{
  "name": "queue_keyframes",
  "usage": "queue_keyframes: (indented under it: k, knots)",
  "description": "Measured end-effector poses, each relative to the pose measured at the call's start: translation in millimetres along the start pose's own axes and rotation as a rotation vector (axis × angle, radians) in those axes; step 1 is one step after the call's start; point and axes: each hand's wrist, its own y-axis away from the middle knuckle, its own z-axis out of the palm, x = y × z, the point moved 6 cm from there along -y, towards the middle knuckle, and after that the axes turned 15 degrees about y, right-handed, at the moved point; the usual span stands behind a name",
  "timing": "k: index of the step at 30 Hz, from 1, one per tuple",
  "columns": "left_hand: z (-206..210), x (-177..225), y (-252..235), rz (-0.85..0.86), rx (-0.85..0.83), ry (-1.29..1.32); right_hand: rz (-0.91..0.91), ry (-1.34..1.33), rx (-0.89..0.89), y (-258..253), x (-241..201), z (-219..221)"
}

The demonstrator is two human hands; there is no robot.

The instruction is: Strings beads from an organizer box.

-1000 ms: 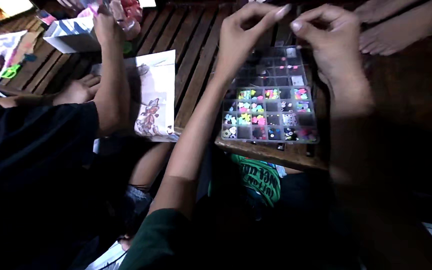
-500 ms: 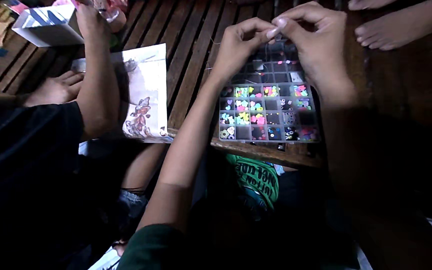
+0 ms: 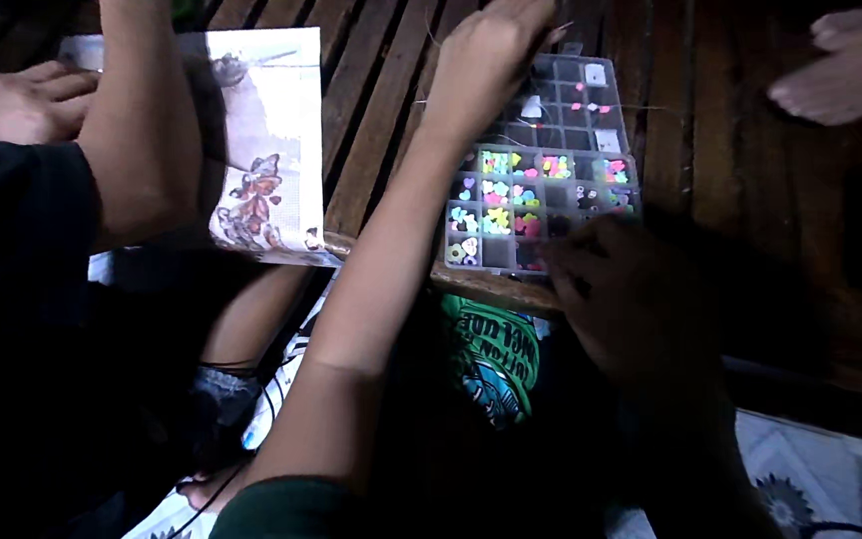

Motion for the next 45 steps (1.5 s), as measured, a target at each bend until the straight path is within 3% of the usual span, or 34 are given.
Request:
queue_keyframes:
  k: [9,20,22,24,27,31,35,40,45]
  knots:
    - [5.3,5.1,-0.3,0.025,-0.059,0.073,0.096,0.026,-0.013,-5.4,-4.7,5.6]
    - [4.1,0.3,1.2,-0.071,-0.062,0.154,0.067,-0.003,-0.129,-19.4,-0.9,10.5]
    - [2.3,-1.7,0.9,-0.087,-0.059,0.192,0.057,-0.136,-0.087,-26.3,11.6,4.9]
    - [2.5,-5.5,-0.5,-0.086,-0.008,0.268,0.058,-0.258,0.110,-46.5,34.4,-12.7]
    - [2.6,-10.3,1.4,-0.107,0.053,0.342,0.276,-0.405,0.066,-104.6,66.6,-40.1]
    - [5.7,-11.8,4.5,-0.127,0.021,0.311,0.363,-0.877,0.174,-161.4,88.9,17.2]
    - [9.4,-9.7,6.5,-0.151,-0.063,0.271,0.352,-0.962,0.112,-161.6,92.4,59.9]
    - [5.7,-9.8,5.8,-0.091,-0.032,0.234,0.400,-1.205,0.133,-160.7,111.1,60.9]
    - [5.5,-15.5,6.7,-0.221,0.117,0.549,0.423,-1.515,0.065,-159.7,104.6,68.3]
